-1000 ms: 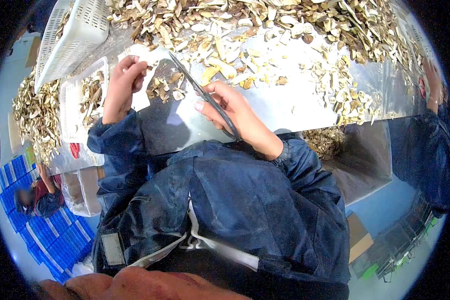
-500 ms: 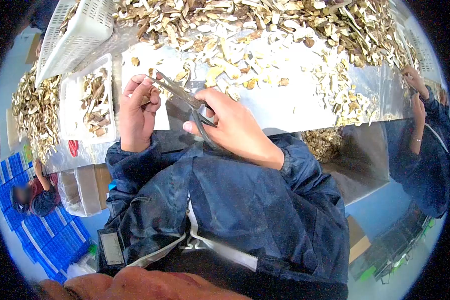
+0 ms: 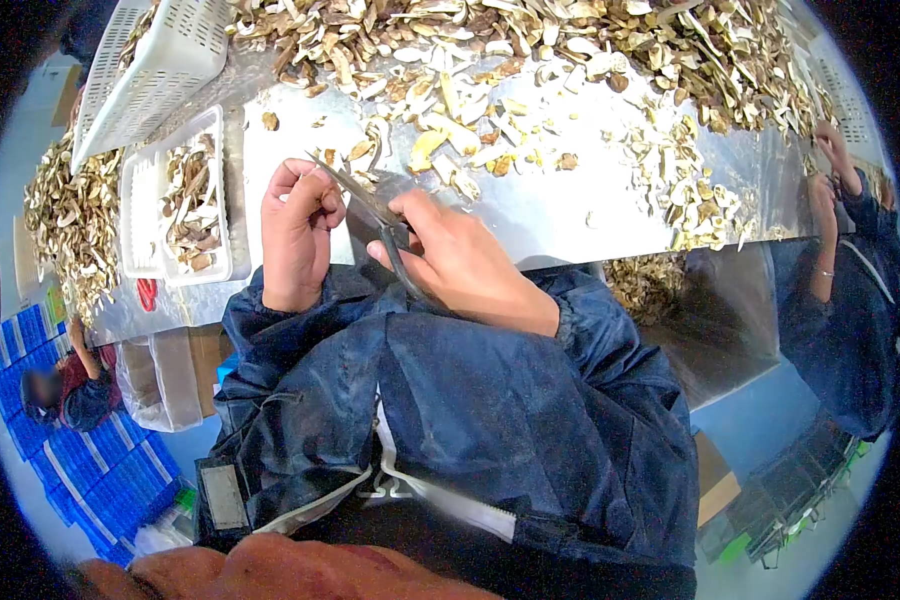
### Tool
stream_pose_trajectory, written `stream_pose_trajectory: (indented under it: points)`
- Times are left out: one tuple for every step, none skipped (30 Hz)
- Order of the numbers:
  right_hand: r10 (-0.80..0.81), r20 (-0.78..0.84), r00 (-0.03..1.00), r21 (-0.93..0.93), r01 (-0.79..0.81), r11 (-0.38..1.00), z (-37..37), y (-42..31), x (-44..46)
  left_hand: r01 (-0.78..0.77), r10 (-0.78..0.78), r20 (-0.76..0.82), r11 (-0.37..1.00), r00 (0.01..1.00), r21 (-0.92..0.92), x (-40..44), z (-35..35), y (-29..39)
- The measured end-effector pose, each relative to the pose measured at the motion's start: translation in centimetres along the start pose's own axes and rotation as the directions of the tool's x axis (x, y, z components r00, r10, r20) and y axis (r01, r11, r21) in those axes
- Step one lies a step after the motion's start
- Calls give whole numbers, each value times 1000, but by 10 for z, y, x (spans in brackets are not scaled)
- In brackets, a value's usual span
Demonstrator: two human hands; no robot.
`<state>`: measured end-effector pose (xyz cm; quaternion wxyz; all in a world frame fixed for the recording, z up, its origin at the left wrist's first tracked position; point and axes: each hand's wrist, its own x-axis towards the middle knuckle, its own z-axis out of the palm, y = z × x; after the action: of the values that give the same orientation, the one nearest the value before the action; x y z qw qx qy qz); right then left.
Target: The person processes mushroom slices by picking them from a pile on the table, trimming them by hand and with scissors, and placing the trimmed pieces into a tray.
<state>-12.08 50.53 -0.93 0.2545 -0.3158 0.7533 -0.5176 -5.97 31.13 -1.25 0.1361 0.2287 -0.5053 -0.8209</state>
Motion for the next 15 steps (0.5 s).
stream_pose_trajectory:
  points:
    - [6, 11, 1000, 8, -6, 1000, -1, 0, 0, 18, -18, -2, 1000, 1000, -4, 1, -1, 0]
    - [12, 23, 1000, 16, -12, 1000, -1, 0, 0, 36, -36, -3, 999, 999, -8, 1, -2, 1]
    - [5, 18, 1000, 28, -6, 1000, 0, 3, 0, 60, -61, -22, 998, 998, -20, 1, -3, 2]
    - [-2, 13, 1000, 40, 1, 999, 1, 7, 1, 85, -86, -39, 996, 995, -33, 0, -3, 5]
    - [-8, 8, 1000, 53, 7, 999, 1, 10, 1, 110, -112, -57, 993, 992, -46, 0, -4, 7]
    - [-1, 5, 1000, 102, 0, 995, 1, 14, 3, 117, -120, -27, 987, 992, -112, 2, -11, 8]
    - [7, 2, 1000, 151, -7, 988, 0, 17, 5, 126, -127, 4, 976, 992, -176, 4, -23, 8]
    - [15, -1, 1000, 200, -14, 980, -2, 20, 7, 136, -131, 35, 961, 991, -240, 5, -33, 10]
    - [106, 15, 994, 312, -106, 944, -4, 20, 8, 112, -127, -47, 963, 991, -244, 7, -37, 15]
    - [194, 41, 980, 417, -193, 888, -7, 19, 10, 73, -96, -74, 959, 993, -273, 10, -46, 20]
    - [275, 78, 958, 514, -275, 812, -8, 18, 12, 17, -53, -135, 967, 989, -254, 14, -51, 24]
    - [281, 78, 956, 533, -278, 799, -9, 18, 12, -38, -8, -196, 972, 981, -231, 17, -55, 28]
    - [286, 80, 955, 552, -281, 785, -10, 19, 13, -88, 56, -229, 987, 972, -135, 19, -59, 30]
    - [291, 82, 953, 569, -284, 771, -11, 19, 13, -104, 108, -214, 994, 971, 30, 24, -63, 32]
    - [270, 84, 959, 537, -272, 799, -10, 20, 13, -60, 117, -183, 955, 976, 290, 30, -67, 34]
